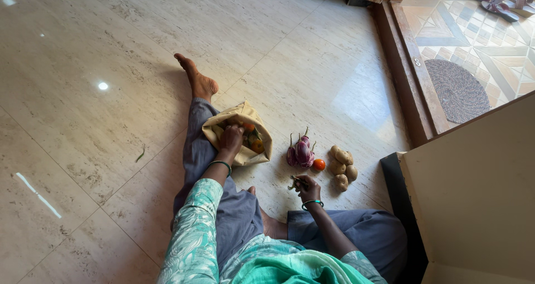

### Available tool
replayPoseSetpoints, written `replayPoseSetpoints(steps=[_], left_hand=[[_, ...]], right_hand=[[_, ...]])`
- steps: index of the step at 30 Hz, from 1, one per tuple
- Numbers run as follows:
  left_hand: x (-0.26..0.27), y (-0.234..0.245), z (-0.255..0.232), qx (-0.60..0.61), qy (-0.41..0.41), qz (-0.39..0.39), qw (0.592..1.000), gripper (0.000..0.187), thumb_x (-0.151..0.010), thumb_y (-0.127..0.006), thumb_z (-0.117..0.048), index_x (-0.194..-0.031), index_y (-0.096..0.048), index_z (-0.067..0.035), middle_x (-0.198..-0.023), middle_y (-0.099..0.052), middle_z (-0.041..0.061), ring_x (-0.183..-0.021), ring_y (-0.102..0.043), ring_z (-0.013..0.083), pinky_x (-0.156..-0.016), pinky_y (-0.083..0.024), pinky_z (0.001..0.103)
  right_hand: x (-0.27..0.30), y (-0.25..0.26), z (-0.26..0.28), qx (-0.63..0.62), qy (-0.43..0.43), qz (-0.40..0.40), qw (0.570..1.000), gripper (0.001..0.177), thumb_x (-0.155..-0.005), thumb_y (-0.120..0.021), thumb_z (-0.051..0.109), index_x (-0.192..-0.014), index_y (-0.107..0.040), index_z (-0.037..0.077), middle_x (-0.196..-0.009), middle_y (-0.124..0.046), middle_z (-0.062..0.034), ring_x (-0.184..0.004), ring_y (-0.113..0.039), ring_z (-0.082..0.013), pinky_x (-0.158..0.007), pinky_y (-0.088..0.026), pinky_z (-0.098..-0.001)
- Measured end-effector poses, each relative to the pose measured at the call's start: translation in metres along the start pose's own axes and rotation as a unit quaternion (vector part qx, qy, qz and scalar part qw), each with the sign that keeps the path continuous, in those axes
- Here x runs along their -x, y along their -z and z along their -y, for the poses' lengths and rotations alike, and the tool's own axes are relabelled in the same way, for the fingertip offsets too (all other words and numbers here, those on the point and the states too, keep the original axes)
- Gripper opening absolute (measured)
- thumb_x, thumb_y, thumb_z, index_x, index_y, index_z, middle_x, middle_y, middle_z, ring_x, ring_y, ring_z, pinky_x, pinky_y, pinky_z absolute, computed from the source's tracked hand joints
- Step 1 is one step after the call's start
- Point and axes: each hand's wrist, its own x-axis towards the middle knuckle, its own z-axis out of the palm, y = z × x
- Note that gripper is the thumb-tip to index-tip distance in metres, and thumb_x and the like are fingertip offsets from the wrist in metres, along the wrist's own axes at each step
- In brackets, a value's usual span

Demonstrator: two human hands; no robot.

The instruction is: The person sits on the floor and sorts vegetables from a cloth bag. They remove eggplants, potatoes, tomatoes, and chilies, placing them on the floor in separate piles.

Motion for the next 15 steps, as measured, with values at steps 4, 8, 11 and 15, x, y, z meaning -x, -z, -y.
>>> replayPoseSetpoints(steps=[4, 8, 11, 15], left_hand=[[0.007, -0.005, -0.009, -0.001, 0.028, 0.028, 0.999, 0.016, -0.094, -0.059, -0.011, -0.092, -0.075, -0.007, -0.107, -0.071, 0.019, -0.096, -0.071, 0.0385, -0.079, -0.060, 0.050], [0.015, -0.005, -0.012, 0.034, 0.072, 0.027, 0.996, 0.023, -0.098, -0.056, -0.016, -0.090, -0.073, -0.003, -0.100, -0.072, 0.020, -0.091, -0.071, 0.0393, -0.077, -0.058, 0.052], [0.014, 0.000, -0.014, 0.145, 0.174, 0.041, 0.973, 0.033, -0.108, -0.054, -0.025, -0.092, -0.072, -0.003, -0.095, -0.072, 0.023, -0.089, -0.070, 0.0406, -0.080, -0.056, 0.051], [0.016, 0.027, -0.022, 0.070, 0.096, 0.059, 0.991, 0.027, -0.104, -0.061, -0.030, -0.098, -0.074, -0.006, -0.092, -0.074, 0.018, -0.087, -0.072, 0.0378, -0.075, -0.057, 0.049]], right_hand=[[-0.001, 0.002, 0.002, 0.008, -0.007, 0.004, 1.000, 0.019, -0.090, -0.071, 0.001, -0.109, -0.073, 0.006, -0.083, -0.078, -0.0057, -0.066, -0.074, -0.0108, -0.051, -0.058, -0.0262], [-0.002, 0.003, 0.003, 0.007, -0.014, 0.013, 1.000, 0.019, -0.091, -0.071, 0.001, -0.109, -0.073, 0.005, -0.084, -0.078, -0.0059, -0.066, -0.073, -0.0110, -0.051, -0.058, -0.0264], [-0.001, 0.004, 0.004, 0.006, -0.017, 0.017, 1.000, 0.020, -0.091, -0.070, 0.001, -0.109, -0.073, 0.005, -0.084, -0.078, -0.0062, -0.066, -0.073, -0.0112, -0.051, -0.058, -0.0265], [0.000, 0.005, 0.007, 0.005, -0.015, 0.018, 1.000, 0.021, -0.090, -0.070, 0.001, -0.110, -0.073, 0.006, -0.084, -0.078, -0.0065, -0.066, -0.073, -0.0108, -0.051, -0.059, -0.0265]])
